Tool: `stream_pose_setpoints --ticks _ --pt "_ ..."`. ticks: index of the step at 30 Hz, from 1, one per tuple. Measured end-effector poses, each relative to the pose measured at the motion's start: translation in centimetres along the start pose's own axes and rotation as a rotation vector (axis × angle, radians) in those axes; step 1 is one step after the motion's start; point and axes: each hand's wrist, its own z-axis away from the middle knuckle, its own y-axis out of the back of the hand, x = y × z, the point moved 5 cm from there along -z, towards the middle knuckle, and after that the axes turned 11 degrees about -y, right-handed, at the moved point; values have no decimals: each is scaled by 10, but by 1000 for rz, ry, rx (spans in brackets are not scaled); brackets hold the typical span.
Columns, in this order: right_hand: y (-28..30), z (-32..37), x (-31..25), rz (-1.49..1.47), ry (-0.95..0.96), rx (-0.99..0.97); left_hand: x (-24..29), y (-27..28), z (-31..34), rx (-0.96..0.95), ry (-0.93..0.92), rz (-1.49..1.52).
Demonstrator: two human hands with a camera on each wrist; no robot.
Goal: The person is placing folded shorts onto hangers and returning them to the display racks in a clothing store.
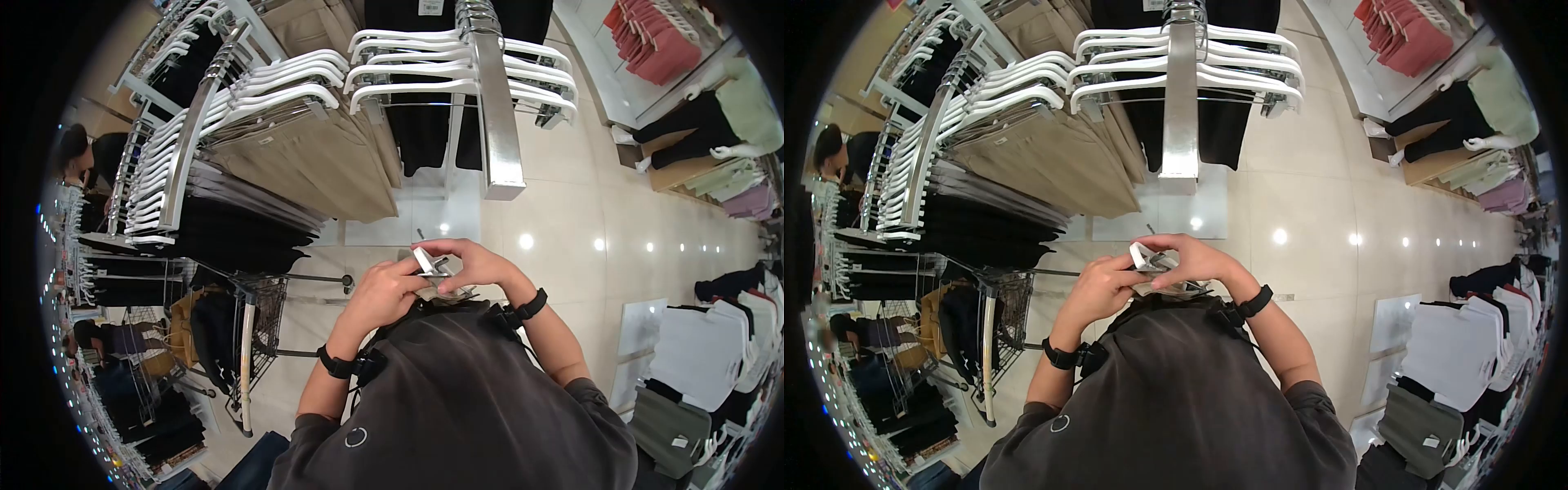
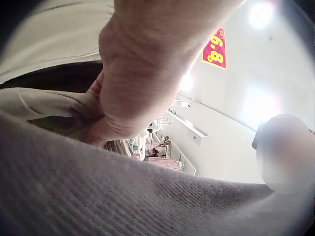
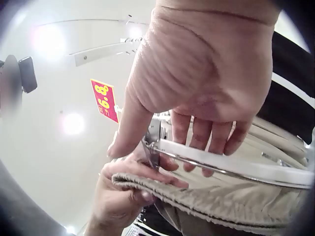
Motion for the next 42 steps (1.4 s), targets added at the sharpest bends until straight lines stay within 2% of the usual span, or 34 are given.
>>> stream_pose_setpoints --ticks 3,6,9,10,14,17,24,27,30,33,42 --pt "-1 -5 5 -135 39 58 2 3 4 35 12 0" --pt "1 -6 7 -204 70 214 3 7 6 30 73 -12" --pt "1 -10 15 -267 -69 290 -5 7 11 52 158 -17" --pt "-4 -7 7 -228 -37 320 -7 8 11 75 149 -7" --pt "-5 -4 0 -457 171 402 -12 15 16 167 132 -10" --pt "-10 -2 -17 -384 149 442 -13 14 16 175 132 -18" --pt "-11 -9 -6 -251 2 422 -20 10 24 171 206 -15" --pt "-5 -12 -7 -86 -22 432 -23 8 27 219 262 12" --pt "6 -9 -18 -71 5 478 -29 9 37 321 305 62" --pt "13 -9 -21 -91 34 442 -42 8 47 301 497 135" --pt "5 -29 -17 166 46 355 -53 -1 52 385 536 188"
